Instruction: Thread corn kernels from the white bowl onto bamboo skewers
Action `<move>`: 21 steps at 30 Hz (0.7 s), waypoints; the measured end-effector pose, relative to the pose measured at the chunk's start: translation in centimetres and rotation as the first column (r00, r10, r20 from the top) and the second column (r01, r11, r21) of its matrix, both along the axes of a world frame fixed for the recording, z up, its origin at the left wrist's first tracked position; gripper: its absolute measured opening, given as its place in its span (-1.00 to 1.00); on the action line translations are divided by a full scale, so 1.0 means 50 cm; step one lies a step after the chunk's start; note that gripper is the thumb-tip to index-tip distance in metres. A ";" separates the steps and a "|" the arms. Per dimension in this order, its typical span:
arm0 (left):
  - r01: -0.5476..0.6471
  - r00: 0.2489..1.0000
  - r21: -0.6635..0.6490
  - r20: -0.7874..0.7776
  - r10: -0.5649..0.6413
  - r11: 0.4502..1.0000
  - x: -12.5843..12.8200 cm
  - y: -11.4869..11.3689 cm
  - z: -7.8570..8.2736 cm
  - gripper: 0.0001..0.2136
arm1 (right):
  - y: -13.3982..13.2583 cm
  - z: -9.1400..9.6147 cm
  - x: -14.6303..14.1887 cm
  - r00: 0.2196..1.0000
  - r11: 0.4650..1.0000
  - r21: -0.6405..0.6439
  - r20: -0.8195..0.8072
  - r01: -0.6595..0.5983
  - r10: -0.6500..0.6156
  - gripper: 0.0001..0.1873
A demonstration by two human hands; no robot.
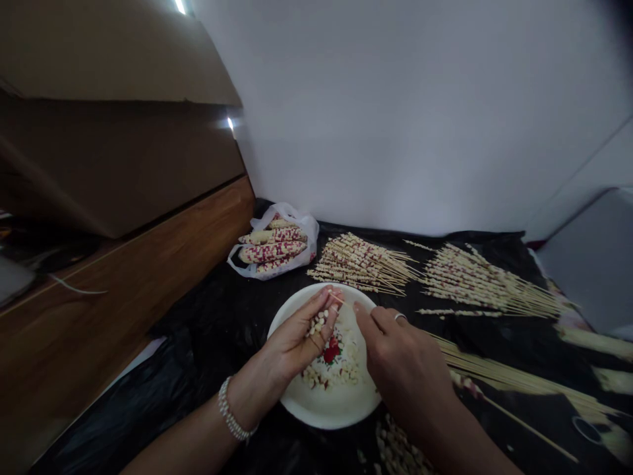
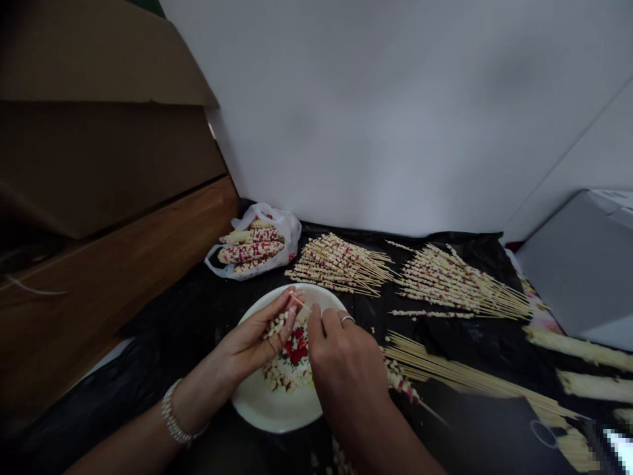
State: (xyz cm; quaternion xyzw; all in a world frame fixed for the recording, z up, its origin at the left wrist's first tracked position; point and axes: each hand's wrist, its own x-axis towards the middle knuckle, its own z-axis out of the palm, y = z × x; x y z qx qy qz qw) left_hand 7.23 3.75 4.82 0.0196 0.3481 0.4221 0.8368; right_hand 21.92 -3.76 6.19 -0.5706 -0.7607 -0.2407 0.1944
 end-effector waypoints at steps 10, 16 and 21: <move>-0.007 1.000 -0.032 0.006 0.007 0.999 0.008 -0.010 0.003 -0.52 | -0.004 -0.013 -0.014 0.999 1.000 -0.018 -0.036 0.022 -0.023 -0.62; 0.067 0.998 -0.099 0.026 -0.065 0.993 0.017 -0.017 0.018 -0.66 | -0.003 -0.012 -0.017 0.999 1.000 -0.001 -0.053 0.010 -0.010 -0.70; 0.107 0.993 -0.035 -0.054 -0.108 0.994 0.019 -0.025 0.017 -0.76 | 0.000 -0.014 -0.017 0.997 0.999 0.038 -0.076 0.015 -0.012 -0.81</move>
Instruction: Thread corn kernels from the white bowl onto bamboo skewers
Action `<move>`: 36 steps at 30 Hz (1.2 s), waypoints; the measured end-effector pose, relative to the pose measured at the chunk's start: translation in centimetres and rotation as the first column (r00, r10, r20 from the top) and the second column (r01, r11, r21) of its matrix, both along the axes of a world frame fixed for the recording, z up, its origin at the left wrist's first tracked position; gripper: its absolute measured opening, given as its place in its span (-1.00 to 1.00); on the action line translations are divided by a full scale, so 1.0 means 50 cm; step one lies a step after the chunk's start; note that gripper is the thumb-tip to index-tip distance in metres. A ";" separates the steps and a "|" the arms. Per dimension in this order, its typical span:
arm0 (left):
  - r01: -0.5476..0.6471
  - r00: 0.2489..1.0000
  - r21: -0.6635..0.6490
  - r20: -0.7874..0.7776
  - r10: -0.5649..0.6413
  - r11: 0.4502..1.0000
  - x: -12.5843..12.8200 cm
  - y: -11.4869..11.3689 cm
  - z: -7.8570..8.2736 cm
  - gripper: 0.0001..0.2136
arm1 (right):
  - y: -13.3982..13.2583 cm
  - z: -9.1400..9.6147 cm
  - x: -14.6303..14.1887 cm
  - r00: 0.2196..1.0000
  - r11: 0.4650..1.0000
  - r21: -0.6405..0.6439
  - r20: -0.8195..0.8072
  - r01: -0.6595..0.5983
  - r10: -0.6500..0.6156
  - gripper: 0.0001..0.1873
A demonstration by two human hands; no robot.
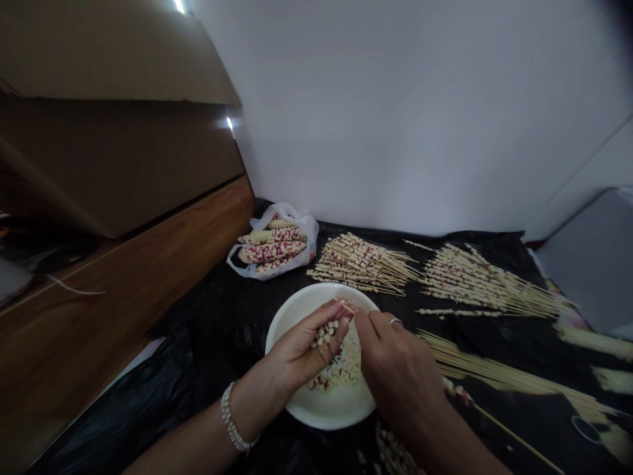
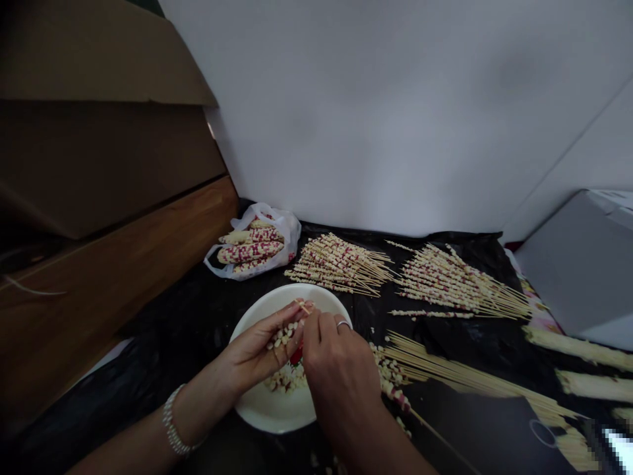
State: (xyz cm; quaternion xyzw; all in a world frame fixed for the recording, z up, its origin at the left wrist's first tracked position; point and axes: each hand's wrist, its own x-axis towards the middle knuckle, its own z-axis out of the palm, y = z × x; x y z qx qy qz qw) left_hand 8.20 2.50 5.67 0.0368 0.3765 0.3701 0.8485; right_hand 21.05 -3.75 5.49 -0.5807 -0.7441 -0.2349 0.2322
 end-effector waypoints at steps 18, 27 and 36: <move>0.086 0.996 0.164 -0.017 -0.084 0.983 -0.019 0.025 -0.040 -0.76 | 0.004 0.010 0.016 1.000 0.997 -0.081 0.005 0.011 -0.011 -0.82; 0.015 0.996 0.181 -0.091 0.001 0.983 -0.021 0.027 -0.015 -0.79 | 0.001 0.009 0.017 1.000 0.995 -0.101 0.008 0.006 -0.005 -0.77; 0.010 0.991 0.238 -0.128 0.021 0.971 -0.023 0.026 -0.008 -0.81 | 0.001 0.009 0.015 1.000 0.995 -0.100 0.027 0.001 0.002 -0.81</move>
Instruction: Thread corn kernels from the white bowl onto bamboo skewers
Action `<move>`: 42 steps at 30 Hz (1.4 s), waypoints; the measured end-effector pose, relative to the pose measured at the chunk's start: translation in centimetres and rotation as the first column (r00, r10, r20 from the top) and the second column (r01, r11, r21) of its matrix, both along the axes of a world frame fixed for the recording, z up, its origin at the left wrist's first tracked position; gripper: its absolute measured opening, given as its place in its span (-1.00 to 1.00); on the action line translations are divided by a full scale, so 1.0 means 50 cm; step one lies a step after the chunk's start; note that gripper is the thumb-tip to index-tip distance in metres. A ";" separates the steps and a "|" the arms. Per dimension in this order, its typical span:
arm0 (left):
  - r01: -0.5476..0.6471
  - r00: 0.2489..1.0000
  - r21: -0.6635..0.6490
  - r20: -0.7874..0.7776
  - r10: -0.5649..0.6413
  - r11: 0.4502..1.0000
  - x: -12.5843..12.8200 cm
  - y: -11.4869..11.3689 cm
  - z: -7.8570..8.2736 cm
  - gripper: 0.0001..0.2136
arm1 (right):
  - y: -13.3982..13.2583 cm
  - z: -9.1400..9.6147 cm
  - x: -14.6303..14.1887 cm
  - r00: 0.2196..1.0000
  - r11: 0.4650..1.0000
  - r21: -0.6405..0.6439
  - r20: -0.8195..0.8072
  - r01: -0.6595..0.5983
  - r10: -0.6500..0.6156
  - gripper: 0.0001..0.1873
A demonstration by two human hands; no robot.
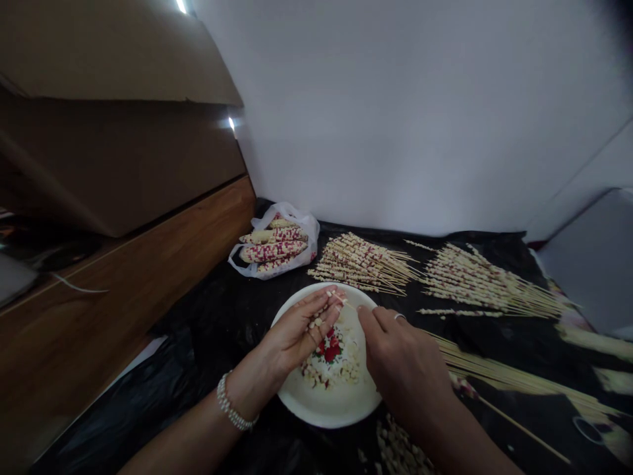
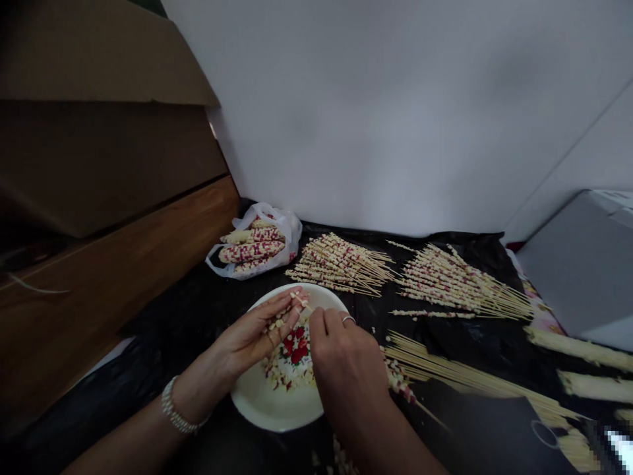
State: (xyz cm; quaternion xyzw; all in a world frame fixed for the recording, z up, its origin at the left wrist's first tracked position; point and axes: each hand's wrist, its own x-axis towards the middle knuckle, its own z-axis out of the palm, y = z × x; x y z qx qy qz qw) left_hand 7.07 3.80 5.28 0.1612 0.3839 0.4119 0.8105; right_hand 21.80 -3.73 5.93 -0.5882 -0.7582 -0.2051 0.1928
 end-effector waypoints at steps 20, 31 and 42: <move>-0.050 0.999 0.024 -0.014 0.051 0.998 0.006 -0.003 -0.006 -0.82 | 0.003 -0.003 -0.002 0.999 0.998 0.055 0.031 0.019 -0.020 -0.75; -0.069 0.998 -0.037 0.010 0.070 0.997 0.007 0.001 -0.004 -0.83 | 0.000 0.003 0.000 0.999 0.999 0.036 0.047 0.026 -0.028 -0.75; -0.028 0.998 0.056 -0.046 0.031 0.998 0.003 0.003 -0.011 -0.84 | 0.002 -0.004 -0.004 0.999 0.997 0.070 0.028 0.030 -0.031 -0.70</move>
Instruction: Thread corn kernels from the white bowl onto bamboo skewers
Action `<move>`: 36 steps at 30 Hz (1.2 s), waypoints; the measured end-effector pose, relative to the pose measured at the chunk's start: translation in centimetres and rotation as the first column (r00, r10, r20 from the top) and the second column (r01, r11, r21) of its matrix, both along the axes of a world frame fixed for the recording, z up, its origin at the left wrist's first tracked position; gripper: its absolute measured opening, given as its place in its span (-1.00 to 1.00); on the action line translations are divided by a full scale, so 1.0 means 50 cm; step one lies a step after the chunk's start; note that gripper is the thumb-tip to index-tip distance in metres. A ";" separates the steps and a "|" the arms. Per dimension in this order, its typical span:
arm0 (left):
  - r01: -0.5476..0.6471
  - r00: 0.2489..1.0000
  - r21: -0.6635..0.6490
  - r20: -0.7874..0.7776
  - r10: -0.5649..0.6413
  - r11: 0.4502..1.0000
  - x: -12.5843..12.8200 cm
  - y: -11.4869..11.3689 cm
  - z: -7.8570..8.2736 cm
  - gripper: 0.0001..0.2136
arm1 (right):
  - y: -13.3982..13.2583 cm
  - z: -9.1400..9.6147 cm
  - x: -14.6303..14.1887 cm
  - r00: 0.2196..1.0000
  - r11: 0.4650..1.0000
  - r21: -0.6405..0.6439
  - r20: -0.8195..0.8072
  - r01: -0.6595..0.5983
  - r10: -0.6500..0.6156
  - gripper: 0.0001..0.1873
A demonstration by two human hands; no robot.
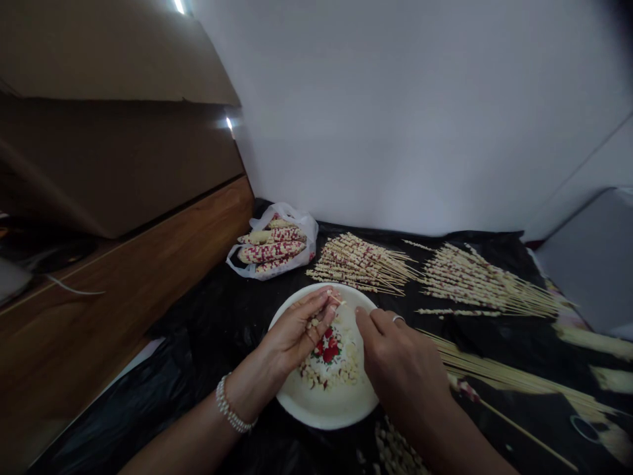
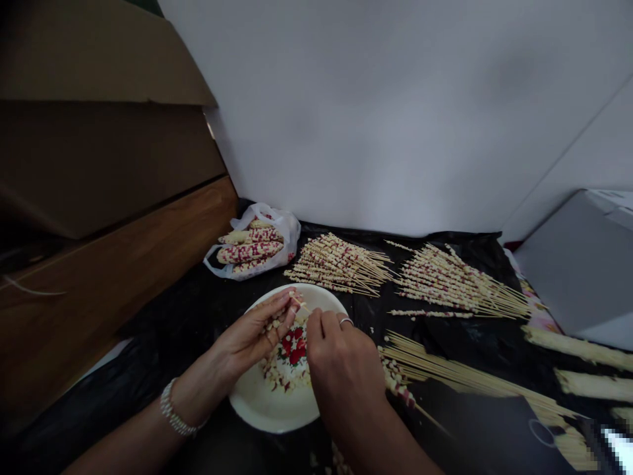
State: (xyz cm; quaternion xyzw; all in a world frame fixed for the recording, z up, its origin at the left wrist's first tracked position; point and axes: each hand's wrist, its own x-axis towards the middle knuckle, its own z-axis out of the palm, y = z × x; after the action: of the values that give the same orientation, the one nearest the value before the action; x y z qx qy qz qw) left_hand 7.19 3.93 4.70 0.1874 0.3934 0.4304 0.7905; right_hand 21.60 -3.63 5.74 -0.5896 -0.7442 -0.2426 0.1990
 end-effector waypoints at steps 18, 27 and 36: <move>0.070 0.997 -0.062 0.034 -0.068 0.996 0.009 -0.008 0.005 -0.89 | -0.002 -0.001 -0.002 1.000 1.000 -0.018 -0.018 -0.018 0.017 -0.77; 0.141 0.987 -0.132 0.093 -0.130 0.981 0.009 -0.015 -0.012 -0.89 | 0.002 0.000 0.001 0.999 0.994 -0.106 -0.045 -0.016 0.011 -0.83; 0.059 0.995 -0.170 0.087 -0.045 0.984 0.009 -0.003 -0.001 -0.77 | 0.003 0.001 0.007 0.999 0.998 -0.060 -0.029 -0.017 0.016 -0.86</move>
State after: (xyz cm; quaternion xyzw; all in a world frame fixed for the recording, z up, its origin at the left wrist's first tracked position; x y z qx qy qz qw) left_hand 7.65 3.77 4.68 0.1106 0.3913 0.3812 0.8303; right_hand 21.95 -3.50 5.78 -0.5926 -0.7532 -0.2101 0.1936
